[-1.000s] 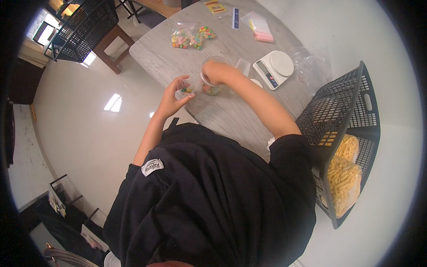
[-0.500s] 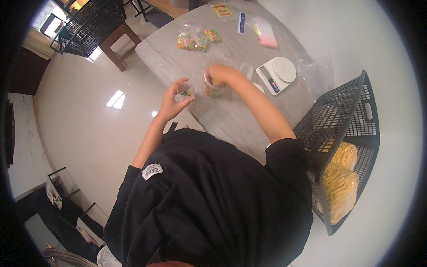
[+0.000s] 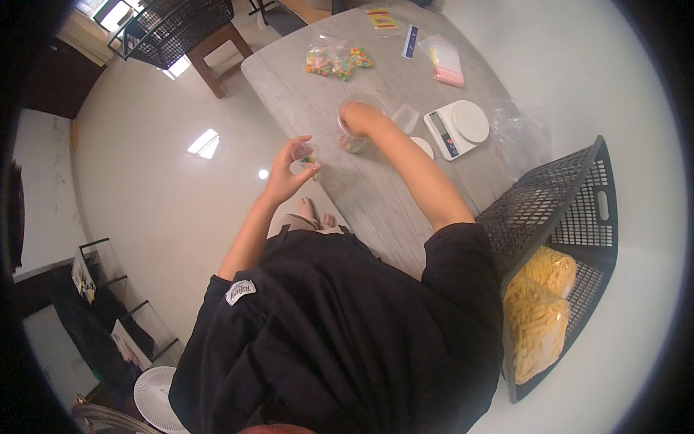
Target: The person transfers colorful candies from a clear plastic cup into small plastic bags using their hands. They place each filled bag onto a digital scale, then set the bag aside on the table. The process repeats with multiple bags.
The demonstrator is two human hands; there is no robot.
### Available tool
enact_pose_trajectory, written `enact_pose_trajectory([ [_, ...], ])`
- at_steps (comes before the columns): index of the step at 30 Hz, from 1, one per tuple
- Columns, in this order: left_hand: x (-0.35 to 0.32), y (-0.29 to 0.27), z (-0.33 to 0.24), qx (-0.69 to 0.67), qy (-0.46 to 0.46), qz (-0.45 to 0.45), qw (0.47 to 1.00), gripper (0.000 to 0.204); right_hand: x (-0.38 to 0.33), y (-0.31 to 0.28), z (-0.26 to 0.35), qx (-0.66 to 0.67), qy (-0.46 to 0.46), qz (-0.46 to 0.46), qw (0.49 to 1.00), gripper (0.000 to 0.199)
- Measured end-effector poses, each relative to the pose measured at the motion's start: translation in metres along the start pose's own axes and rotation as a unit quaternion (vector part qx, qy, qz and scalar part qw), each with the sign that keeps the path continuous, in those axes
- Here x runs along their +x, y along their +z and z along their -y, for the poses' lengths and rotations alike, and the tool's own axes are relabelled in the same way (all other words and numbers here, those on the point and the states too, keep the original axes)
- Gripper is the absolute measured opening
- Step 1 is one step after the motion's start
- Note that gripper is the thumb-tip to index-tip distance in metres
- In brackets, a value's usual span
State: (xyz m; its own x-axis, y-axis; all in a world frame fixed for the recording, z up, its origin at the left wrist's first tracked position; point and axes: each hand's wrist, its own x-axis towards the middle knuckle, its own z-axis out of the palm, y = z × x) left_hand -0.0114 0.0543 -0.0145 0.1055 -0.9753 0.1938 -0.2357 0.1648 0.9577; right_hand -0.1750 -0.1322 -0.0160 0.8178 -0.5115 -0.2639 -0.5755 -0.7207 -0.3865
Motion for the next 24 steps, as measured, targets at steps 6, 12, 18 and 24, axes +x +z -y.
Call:
enact_pose_trajectory([
  [6, -0.012, 0.011, -0.007, -0.014, -0.011, -0.055, 0.998, 0.055, 0.0, -0.007, 0.002, 0.018, -0.003, 0.036, 0.999, 0.026],
  [12, -0.014, 0.02, -0.015, 0.017, -0.005, -0.02, 1.0, 0.057, -0.008, -0.022, -0.009, 0.02, -0.036, -0.027, 0.999, 0.023],
  [18, -0.007, 0.021, -0.018, 0.027, 0.006, -0.015, 0.999, 0.057, -0.071, -0.086, 0.048, 0.153, 0.044, -0.108, 0.981, 0.021],
  [24, 0.005, 0.03, -0.028, 0.056, 0.031, 0.016, 0.998, 0.058, -0.092, -0.077, 0.095, 0.136, -0.022, -0.122, 0.983, 0.024],
])
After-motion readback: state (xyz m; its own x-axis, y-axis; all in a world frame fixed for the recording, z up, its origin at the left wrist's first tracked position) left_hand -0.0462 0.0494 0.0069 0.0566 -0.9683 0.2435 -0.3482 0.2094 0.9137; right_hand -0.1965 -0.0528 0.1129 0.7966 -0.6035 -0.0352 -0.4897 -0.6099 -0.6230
